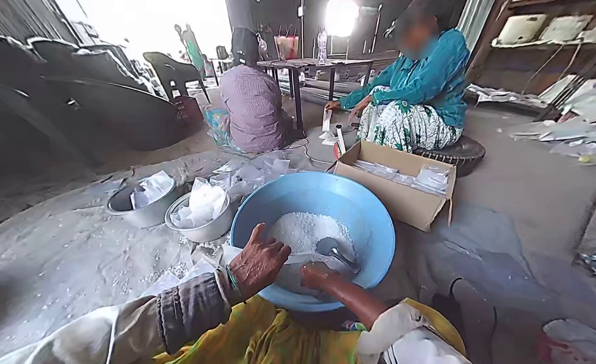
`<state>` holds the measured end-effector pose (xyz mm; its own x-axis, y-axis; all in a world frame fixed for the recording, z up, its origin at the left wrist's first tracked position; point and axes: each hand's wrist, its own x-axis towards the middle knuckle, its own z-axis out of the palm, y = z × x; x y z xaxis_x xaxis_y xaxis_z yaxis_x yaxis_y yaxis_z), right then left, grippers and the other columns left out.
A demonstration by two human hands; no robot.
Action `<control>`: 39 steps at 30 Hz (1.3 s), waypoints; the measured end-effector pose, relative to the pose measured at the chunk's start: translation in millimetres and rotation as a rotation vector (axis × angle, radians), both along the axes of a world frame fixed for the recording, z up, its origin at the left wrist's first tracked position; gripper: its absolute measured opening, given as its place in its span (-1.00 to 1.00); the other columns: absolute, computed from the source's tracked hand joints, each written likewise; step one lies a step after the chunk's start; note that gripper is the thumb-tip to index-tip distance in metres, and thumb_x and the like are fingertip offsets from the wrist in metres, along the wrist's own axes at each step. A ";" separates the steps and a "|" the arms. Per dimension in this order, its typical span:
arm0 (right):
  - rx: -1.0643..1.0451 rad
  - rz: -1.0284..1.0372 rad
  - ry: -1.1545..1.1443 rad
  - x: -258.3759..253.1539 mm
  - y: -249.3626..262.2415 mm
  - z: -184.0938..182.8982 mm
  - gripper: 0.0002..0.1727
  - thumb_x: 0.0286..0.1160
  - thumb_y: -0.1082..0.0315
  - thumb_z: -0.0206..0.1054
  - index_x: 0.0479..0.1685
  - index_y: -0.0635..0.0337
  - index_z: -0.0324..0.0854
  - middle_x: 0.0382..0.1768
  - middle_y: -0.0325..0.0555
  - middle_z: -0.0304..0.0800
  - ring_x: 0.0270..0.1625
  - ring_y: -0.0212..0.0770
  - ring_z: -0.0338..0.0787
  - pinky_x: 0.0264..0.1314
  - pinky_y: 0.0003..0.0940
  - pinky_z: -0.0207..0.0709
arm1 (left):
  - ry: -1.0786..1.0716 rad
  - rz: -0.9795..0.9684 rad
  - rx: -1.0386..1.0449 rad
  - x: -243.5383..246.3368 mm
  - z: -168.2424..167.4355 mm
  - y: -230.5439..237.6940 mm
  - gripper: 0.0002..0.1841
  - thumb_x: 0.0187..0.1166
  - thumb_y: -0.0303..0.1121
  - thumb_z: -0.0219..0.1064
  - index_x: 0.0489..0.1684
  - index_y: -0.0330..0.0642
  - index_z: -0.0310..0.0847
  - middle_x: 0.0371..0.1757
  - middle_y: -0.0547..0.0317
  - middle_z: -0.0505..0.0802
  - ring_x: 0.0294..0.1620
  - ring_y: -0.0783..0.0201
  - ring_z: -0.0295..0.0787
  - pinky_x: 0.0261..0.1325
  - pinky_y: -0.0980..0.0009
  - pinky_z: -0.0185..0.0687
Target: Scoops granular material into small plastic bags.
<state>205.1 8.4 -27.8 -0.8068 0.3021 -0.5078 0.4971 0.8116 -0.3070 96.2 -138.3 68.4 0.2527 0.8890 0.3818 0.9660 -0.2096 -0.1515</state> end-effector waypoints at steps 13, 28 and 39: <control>-0.043 -0.164 -0.105 -15.7 24.1 -6.3 -0.55 0.80 0.23 0.18 0.40 0.46 0.56 0.38 0.46 0.63 0.49 0.42 0.60 0.50 0.39 0.35 | -0.620 0.122 -0.310 -79.4 21.5 83.5 -0.66 0.75 -0.35 0.26 0.09 -0.57 0.73 -0.01 -0.48 0.86 0.14 -0.41 0.81 0.27 -0.31 0.56; -0.342 -0.479 0.265 -21.4 45.4 -14.6 -0.60 0.80 0.43 0.12 0.48 0.51 0.45 0.01 0.34 0.74 -0.14 0.01 0.76 0.01 -0.11 0.65 | -1.654 0.210 0.016 -131.8 -29.3 65.3 -0.79 0.73 -0.44 0.29 0.08 -0.45 0.64 -0.31 0.21 0.80 -0.44 0.54 0.73 -0.32 0.57 0.70; -0.376 -0.780 1.052 -53.8 69.1 71.8 -0.49 0.93 0.19 -0.08 0.48 0.48 0.45 0.16 0.22 0.79 0.09 -0.11 0.83 0.12 -0.22 0.68 | -1.418 0.324 -0.138 -130.3 -24.2 63.5 -0.72 0.79 -0.41 0.20 0.07 -0.58 0.63 -0.11 -0.11 0.81 -0.17 0.29 0.72 0.06 0.29 0.67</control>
